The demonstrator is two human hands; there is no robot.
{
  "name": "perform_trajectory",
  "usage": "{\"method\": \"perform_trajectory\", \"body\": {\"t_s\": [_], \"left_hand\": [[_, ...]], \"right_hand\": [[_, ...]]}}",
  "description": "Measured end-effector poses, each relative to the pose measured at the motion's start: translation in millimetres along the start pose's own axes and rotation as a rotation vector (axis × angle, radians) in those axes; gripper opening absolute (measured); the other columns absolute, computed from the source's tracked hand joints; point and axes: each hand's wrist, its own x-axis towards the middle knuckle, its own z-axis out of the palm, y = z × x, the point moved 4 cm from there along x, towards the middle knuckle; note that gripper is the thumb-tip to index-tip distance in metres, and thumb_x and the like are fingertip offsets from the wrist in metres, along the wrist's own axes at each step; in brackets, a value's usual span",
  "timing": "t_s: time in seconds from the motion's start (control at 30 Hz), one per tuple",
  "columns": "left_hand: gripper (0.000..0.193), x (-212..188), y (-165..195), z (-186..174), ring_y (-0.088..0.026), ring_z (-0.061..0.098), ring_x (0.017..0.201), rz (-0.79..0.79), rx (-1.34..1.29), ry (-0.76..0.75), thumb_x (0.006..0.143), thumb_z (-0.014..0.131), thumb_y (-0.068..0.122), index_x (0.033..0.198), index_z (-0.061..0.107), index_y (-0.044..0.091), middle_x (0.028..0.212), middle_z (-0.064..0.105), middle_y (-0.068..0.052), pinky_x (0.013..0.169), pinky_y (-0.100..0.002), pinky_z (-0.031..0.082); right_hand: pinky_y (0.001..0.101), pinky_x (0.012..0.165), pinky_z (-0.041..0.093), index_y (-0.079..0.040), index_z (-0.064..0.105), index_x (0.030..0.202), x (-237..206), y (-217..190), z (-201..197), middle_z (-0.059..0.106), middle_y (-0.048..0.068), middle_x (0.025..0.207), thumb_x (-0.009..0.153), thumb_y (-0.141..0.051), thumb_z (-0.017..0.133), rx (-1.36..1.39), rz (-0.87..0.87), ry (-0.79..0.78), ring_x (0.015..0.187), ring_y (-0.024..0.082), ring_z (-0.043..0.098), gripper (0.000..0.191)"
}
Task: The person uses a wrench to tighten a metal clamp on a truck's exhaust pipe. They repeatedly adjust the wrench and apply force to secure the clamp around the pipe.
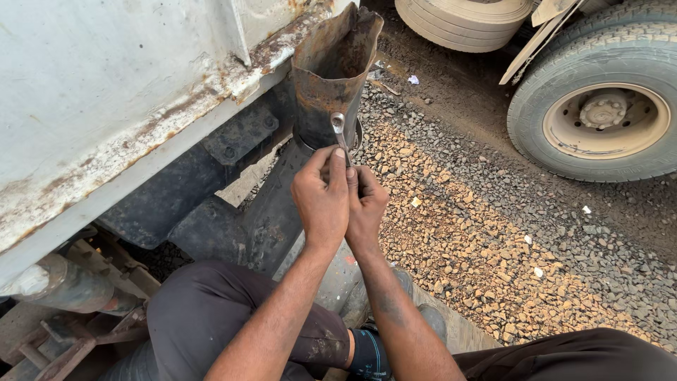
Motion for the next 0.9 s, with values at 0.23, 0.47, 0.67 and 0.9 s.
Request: {"method": "perform_trajectory", "body": {"t_s": [0.23, 0.47, 0.67, 0.9], "left_hand": [[0.025, -1.4, 1.2, 2.6, -0.012, 0.072, 0.069, 0.011, 0.014, 0.011, 0.102, 0.059, 0.017, 0.109, 0.075, 0.000, 0.075, 0.074, -0.005, 0.060, -0.031, 0.054], [0.029, -2.7, 6.2, 0.3, -0.016, 0.072, 0.092, 0.142, 0.003, 0.033, 0.104, 0.055, 0.016, 0.125, 0.068, 0.000, 0.112, 0.069, -0.012, 0.069, -0.031, 0.063], [0.032, -1.5, 8.8, -6.0, -0.019, 0.072, 0.098, 0.177, 0.000, 0.061, 0.105, 0.053, 0.014, 0.130, 0.064, -0.001, 0.115, 0.066, -0.013, 0.071, -0.032, 0.064], [0.037, -3.9, 11.8, -4.6, -0.023, 0.069, 0.108, 0.251, 0.087, 0.072, 0.107, 0.051, 0.016, 0.138, 0.060, -0.001, 0.117, 0.063, -0.013, 0.082, -0.037, 0.060]], "right_hand": [[0.0268, 0.050, 0.034, -0.001, 0.063, 0.084, 5.2, 12.7, -9.2, 0.055, -0.003, 0.064, 0.106, -0.018, 0.063, -0.117, -0.028, -0.009, 0.061, 0.004, 0.044, 0.028], [0.0282, 0.047, 0.033, -0.003, 0.069, 0.088, 8.2, 16.9, -14.9, 0.055, -0.005, 0.061, 0.102, -0.017, 0.065, -0.179, -0.042, 0.027, 0.056, 0.004, 0.043, 0.021], [0.0281, 0.050, 0.033, -0.001, 0.066, 0.086, 5.4, 24.7, -15.0, 0.052, -0.003, 0.064, 0.106, -0.015, 0.063, -0.168, -0.043, 0.014, 0.061, 0.004, 0.042, 0.025], [0.0286, 0.048, 0.035, -0.001, 0.068, 0.087, 8.5, 15.6, -17.7, 0.056, -0.004, 0.062, 0.102, -0.017, 0.067, -0.223, -0.073, 0.032, 0.058, 0.004, 0.044, 0.022]]}}
